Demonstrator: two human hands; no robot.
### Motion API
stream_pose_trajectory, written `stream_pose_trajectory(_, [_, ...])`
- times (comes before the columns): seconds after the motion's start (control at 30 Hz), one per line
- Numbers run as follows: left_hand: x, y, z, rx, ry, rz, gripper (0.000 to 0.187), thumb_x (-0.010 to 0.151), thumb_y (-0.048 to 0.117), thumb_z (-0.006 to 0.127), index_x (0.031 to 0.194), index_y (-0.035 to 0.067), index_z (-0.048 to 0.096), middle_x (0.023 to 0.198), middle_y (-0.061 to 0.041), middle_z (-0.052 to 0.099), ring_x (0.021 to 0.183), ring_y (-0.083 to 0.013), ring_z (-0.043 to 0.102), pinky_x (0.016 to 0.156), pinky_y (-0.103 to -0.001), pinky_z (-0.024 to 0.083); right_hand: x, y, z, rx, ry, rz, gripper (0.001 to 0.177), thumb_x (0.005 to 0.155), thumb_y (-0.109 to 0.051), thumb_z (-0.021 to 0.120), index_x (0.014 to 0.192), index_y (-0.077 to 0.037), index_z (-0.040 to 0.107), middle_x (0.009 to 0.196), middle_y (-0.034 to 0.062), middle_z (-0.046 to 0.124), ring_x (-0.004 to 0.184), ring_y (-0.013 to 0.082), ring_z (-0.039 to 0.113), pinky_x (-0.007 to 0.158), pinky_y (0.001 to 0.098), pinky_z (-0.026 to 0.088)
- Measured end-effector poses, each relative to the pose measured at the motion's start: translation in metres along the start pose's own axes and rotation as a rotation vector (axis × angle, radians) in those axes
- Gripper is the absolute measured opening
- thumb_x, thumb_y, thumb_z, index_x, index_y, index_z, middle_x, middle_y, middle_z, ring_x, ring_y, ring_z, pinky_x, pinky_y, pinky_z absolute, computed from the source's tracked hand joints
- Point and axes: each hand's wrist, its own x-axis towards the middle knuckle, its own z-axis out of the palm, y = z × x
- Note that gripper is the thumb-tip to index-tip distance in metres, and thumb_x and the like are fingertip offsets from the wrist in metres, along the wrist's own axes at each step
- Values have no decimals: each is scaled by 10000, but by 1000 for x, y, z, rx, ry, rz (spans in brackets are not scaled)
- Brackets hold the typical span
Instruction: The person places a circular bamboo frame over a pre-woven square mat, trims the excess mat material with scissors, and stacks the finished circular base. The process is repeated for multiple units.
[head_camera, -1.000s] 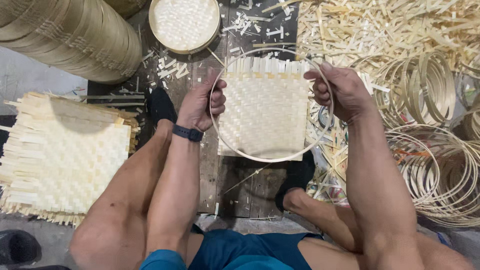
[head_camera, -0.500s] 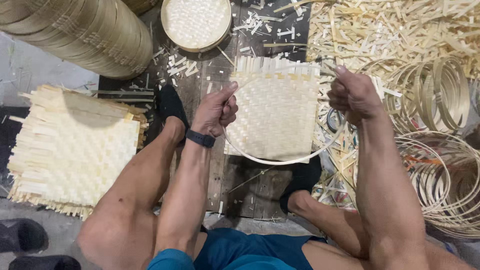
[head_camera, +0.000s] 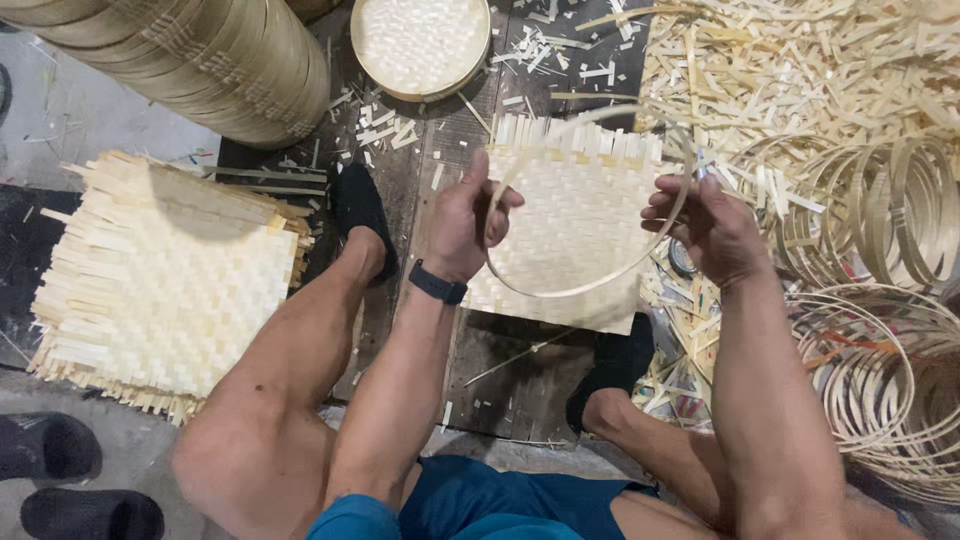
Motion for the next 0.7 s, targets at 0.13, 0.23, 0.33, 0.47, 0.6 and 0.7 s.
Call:
stream_pose_trajectory(0.13, [8,-11,-13,-255,-39,42,540,1050,467,604,792,3,701,538,-1,564,417,-67,480,394,-216,326,3,16,-5,169,-63,-27,497,1088,-406,562,1303,35,636,1023,118,685,970,269,682,944,503,577])
stream_pose_trajectory(0.23, [11,-14,-14,-431,-30,36,447,1053,404,602,822,31,688,599,-16,609,468,-73,516,419,-231,347,8,20,-11,197,-44,-47,484,1122,-387,580,1336,42,644,986,102,662,921,244,658,882,476,572])
stream_pose_trajectory(0.33, [5,-13,-7,-475,-22,34,400,1031,364,588,852,22,693,641,-39,639,497,-90,534,437,-249,369,13,23,-10,166,24,-63,484,1099,-387,591,1331,36,630,958,79,652,889,221,656,856,456,588])
stream_pose_trajectory(0.47, [-2,-10,9,-432,-171,82,450,983,360,597,878,-55,734,607,-45,631,471,-110,524,438,-266,398,13,27,-6,128,112,-64,510,1067,-398,615,1305,53,629,921,57,637,862,190,648,817,427,598])
stream_pose_trajectory(0.6, [-8,-12,16,-307,-184,29,308,974,242,652,986,-57,727,676,-23,616,547,-94,499,512,-276,384,14,32,-9,110,142,-50,504,1062,-397,624,1287,54,632,909,58,630,860,194,644,802,417,590])
stream_pose_trajectory(0.7, [-7,-22,15,-136,-219,116,330,963,299,723,1048,-20,730,673,-9,580,549,-85,451,527,-279,351,13,33,-8,121,140,-59,469,1064,-371,640,1289,40,645,920,65,632,870,201,638,798,416,577])
